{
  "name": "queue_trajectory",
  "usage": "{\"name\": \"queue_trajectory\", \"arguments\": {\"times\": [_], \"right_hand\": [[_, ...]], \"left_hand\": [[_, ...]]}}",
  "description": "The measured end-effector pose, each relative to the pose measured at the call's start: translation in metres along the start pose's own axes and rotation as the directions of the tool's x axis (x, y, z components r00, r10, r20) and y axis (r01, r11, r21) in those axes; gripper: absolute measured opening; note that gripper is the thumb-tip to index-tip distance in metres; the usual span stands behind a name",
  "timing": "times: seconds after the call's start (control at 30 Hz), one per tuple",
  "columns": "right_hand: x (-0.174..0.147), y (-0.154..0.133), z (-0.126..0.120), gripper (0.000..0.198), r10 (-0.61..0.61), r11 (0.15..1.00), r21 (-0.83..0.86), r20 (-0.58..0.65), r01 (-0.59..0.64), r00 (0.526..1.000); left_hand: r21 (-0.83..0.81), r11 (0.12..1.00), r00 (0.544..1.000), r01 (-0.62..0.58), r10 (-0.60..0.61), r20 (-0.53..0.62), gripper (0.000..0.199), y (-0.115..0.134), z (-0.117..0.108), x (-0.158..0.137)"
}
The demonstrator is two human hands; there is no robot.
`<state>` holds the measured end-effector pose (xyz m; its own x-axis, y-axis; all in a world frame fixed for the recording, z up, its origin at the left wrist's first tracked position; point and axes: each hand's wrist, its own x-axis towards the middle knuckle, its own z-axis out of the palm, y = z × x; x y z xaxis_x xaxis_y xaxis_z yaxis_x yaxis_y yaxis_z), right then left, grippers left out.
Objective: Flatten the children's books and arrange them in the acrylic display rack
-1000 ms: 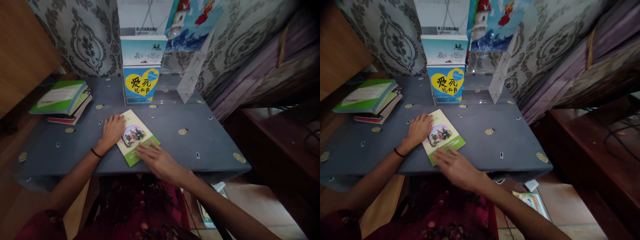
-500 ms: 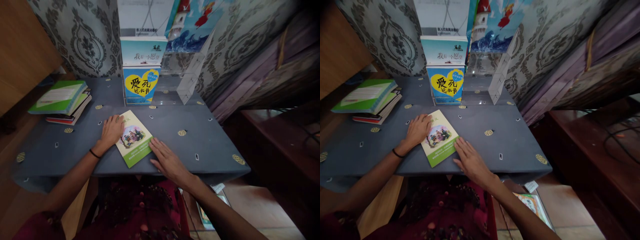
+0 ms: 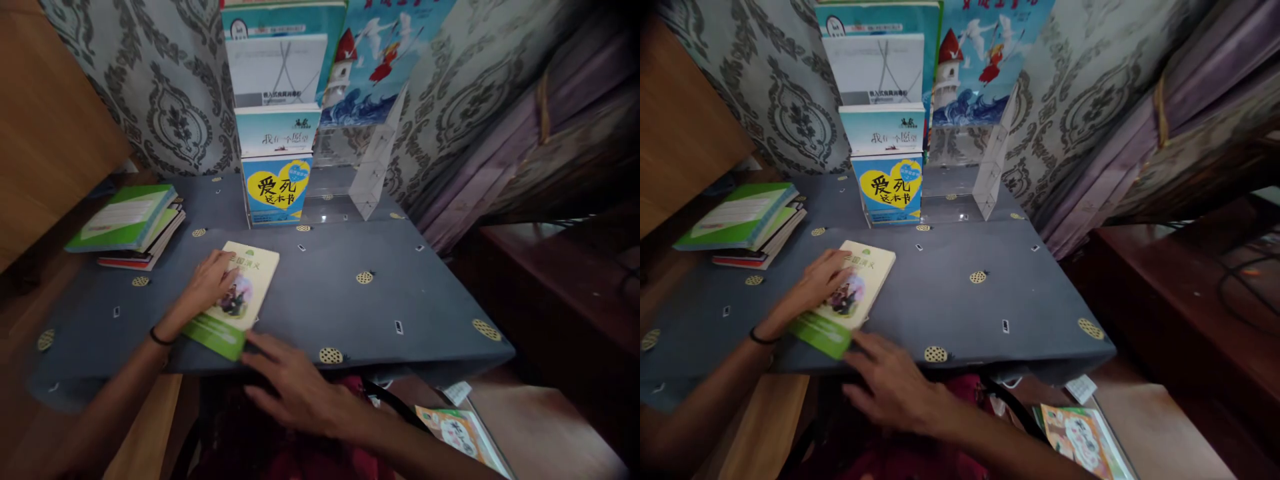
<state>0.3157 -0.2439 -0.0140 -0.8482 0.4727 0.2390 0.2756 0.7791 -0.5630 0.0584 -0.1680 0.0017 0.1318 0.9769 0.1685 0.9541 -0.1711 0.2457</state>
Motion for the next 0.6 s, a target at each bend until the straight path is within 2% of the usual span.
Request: {"name": "queue_trajectory", "arguments": {"times": [0.1,0.17,0.23,0.33,0.4,0.5,0.6], "right_hand": [[0.034,-0.009,0.010,0.036,-0.232,0.972,0.049,0.095,0.229,0.968],[0.051,-0.006,0.012,0.031,-0.304,0.952,0.052,0.112,0.300,0.946],[0.063,0.003,0.007,0.028,-0.284,0.959,0.045,0.069,0.281,0.956],[0.072,0.027,-0.007,0.029,-0.229,0.973,-0.005,-0.008,0.229,0.973],[0.076,0.045,-0.015,0.032,-0.241,0.969,-0.052,0.021,0.241,0.970],[0.080,0.075,-0.022,0.042,-0.249,0.959,-0.104,0.129,0.263,0.960],[0.083,0.103,-0.026,0.048,-0.181,0.973,-0.120,0.135,0.197,0.974]], "left_hand": [[-0.131,0.983,0.982,-0.128,0.143,0.120,0.043,-0.010,-0.001,0.021],[-0.145,0.976,0.969,-0.163,0.186,0.161,0.046,-0.013,0.000,0.026],[-0.136,0.976,0.970,-0.169,0.189,0.150,0.047,-0.015,0.002,0.024],[-0.134,0.978,0.984,-0.159,0.168,0.062,0.047,-0.018,0.011,0.016],[-0.131,0.979,0.988,-0.154,0.155,0.001,0.045,-0.019,0.017,0.012],[-0.133,0.979,0.988,-0.153,0.150,-0.031,0.043,-0.019,0.021,0.010],[-0.159,0.976,0.989,-0.146,0.145,-0.020,0.044,-0.018,0.018,0.011]]}}
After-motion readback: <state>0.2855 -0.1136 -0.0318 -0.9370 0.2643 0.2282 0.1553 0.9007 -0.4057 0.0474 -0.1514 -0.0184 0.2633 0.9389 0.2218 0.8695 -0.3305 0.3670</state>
